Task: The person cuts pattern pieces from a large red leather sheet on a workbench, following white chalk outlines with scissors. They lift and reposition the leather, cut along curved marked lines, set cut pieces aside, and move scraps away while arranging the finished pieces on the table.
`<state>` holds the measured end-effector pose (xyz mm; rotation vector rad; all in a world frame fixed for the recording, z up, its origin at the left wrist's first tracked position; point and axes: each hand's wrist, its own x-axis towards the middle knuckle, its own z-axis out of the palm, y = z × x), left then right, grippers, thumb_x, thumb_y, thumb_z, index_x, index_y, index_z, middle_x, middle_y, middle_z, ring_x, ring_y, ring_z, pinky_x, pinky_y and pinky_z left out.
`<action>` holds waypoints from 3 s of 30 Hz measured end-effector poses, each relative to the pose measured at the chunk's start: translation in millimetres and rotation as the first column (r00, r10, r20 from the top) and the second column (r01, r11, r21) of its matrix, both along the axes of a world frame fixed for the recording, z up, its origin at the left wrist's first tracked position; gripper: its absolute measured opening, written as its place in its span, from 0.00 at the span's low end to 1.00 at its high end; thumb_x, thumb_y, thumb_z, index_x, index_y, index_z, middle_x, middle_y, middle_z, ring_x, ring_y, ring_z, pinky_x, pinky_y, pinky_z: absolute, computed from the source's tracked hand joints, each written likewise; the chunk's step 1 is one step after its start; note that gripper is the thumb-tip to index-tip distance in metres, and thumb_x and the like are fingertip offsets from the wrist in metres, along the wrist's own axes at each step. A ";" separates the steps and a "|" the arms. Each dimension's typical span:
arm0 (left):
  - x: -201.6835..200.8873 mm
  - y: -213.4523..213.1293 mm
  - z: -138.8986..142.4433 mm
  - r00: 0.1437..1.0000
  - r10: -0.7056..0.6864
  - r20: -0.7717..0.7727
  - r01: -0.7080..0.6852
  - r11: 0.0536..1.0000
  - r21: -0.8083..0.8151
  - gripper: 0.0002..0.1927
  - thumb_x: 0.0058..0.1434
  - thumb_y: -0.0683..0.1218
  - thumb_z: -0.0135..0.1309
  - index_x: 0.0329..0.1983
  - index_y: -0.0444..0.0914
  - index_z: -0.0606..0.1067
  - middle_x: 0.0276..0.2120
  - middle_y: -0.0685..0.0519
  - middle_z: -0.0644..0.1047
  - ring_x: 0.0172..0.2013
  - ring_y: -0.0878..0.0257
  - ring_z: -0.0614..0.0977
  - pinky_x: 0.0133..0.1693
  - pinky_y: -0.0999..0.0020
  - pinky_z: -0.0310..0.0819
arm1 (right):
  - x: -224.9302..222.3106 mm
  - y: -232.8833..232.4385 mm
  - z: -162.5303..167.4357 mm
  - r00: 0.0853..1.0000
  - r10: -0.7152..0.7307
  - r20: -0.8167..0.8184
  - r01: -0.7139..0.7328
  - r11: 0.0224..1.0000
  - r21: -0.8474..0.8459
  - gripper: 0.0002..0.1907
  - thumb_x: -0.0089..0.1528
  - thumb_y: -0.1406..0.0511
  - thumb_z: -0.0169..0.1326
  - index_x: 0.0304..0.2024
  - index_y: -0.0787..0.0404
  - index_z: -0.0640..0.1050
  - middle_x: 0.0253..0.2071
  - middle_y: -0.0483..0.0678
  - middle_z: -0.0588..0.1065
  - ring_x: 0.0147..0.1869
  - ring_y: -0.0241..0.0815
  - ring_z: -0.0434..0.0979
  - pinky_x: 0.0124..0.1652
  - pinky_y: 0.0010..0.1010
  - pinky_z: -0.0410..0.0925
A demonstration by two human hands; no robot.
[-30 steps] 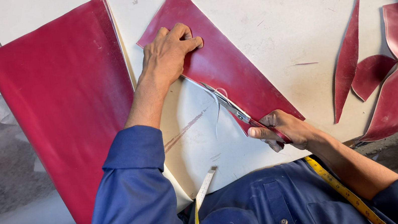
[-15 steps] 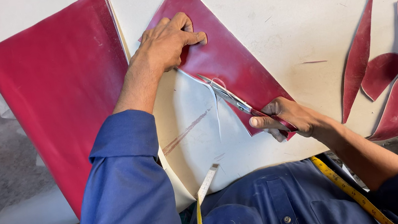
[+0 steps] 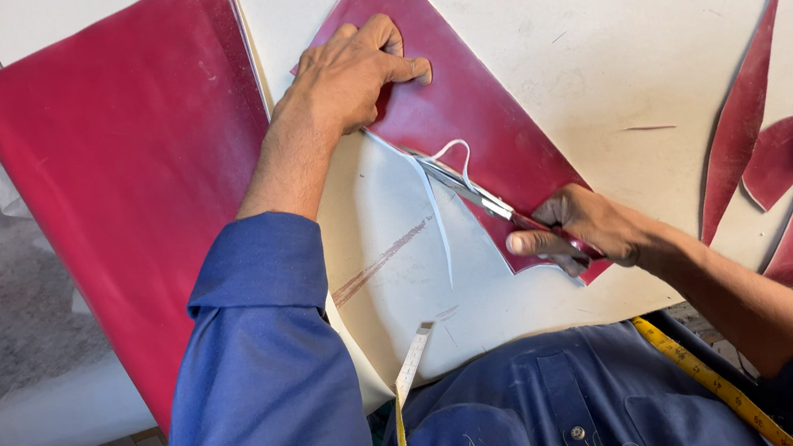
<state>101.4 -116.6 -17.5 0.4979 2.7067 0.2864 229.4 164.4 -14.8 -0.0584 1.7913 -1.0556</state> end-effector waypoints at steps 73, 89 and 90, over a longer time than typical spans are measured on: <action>-24.1 15.3 16.2 0.996 0.023 -0.083 -0.021 1.000 0.022 0.16 0.59 0.51 0.65 0.51 0.54 0.81 0.55 0.59 0.74 0.55 0.54 0.78 0.54 0.53 0.76 | 64.9 64.7 -9.7 0.387 0.083 -0.918 0.529 0.796 0.295 0.21 0.61 0.61 0.63 0.54 0.61 0.76 0.57 0.58 0.71 0.64 0.56 0.71 0.62 0.45 0.67; -64.3 11.6 7.5 0.985 0.136 -0.102 -0.133 0.990 0.034 0.20 0.51 0.47 0.71 0.46 0.43 0.79 0.40 0.50 0.79 0.45 0.46 0.80 0.45 0.45 0.73 | 65.4 31.4 5.9 0.707 -0.031 -0.706 0.479 0.756 0.447 0.13 0.50 0.60 0.68 0.35 0.53 0.80 0.39 0.44 0.77 0.44 0.46 0.75 0.44 0.39 0.69; -60.7 6.8 11.6 0.989 0.116 -0.090 -0.108 0.989 0.096 0.17 0.54 0.46 0.68 0.46 0.41 0.78 0.34 0.51 0.80 0.42 0.48 0.81 0.45 0.46 0.74 | 67.7 33.5 5.9 0.666 -0.023 -0.745 0.480 0.778 0.405 0.12 0.50 0.61 0.68 0.33 0.54 0.80 0.38 0.43 0.77 0.43 0.45 0.75 0.44 0.39 0.68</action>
